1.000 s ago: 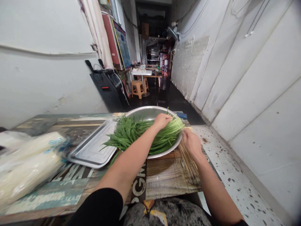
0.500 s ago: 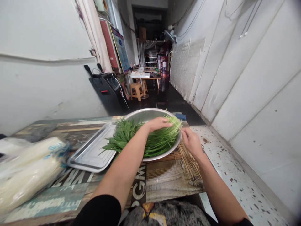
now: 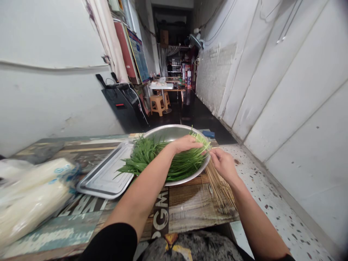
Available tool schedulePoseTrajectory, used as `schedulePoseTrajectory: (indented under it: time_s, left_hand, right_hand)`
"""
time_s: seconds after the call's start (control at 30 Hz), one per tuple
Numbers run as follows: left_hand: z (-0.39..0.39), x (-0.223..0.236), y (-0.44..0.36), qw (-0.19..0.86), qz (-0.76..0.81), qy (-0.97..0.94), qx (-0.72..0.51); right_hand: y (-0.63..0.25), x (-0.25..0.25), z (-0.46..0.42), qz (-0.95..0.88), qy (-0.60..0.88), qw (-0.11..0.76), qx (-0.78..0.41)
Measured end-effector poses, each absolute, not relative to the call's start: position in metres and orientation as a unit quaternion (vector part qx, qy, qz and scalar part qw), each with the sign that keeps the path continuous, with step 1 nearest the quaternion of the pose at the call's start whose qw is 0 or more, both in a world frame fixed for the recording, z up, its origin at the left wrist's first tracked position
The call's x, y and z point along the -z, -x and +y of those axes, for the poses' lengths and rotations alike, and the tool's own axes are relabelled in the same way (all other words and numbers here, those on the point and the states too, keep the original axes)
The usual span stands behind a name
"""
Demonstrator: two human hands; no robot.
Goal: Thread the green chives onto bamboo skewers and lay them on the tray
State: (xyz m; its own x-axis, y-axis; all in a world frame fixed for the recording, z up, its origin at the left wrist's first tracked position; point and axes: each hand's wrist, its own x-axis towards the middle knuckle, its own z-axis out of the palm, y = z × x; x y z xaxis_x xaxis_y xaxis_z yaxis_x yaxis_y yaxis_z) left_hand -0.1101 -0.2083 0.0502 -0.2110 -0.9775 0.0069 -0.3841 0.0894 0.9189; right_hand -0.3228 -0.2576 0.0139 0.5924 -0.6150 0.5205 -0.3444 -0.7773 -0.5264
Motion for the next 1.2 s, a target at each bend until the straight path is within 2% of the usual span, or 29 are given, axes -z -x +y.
schedulePoseTrajectory:
  time_s: [0.17,0.37,0.47,0.83,1.03,1.2]
  left_hand:
    - [-0.215,-0.043,0.114,0.341,-0.648,-0.535,0.422]
    - [-0.214,-0.038,0.101,0.454,-0.559,-0.489,0.491]
    - [-0.21,-0.042,0.099,0.472,-0.538,-0.462,0.524]
    - [-0.215,-0.035,0.103,0.436,-0.546,-0.455,0.551]
    - [-0.215,-0.034,0.108,0.407,-0.568,-0.455,0.552]
    - [-0.221,-0.026,0.107,0.51,-0.467,-0.488,0.532]
  right_hand:
    - [0.315,-0.015,-0.255,0.263,0.879,0.17,0.358]
    - [0.317,-0.023,-0.263,0.261,0.895,0.171,0.318]
    - [0.325,-0.023,-0.266,0.271,0.899,0.162,0.302]
    - [0.326,-0.009,-0.267,0.256,0.877,0.267,0.307]
    - [0.323,-0.011,-0.267,0.26,0.84,0.384,0.283]
    - [0.317,-0.007,-0.27,0.257,0.823,0.398,0.312]
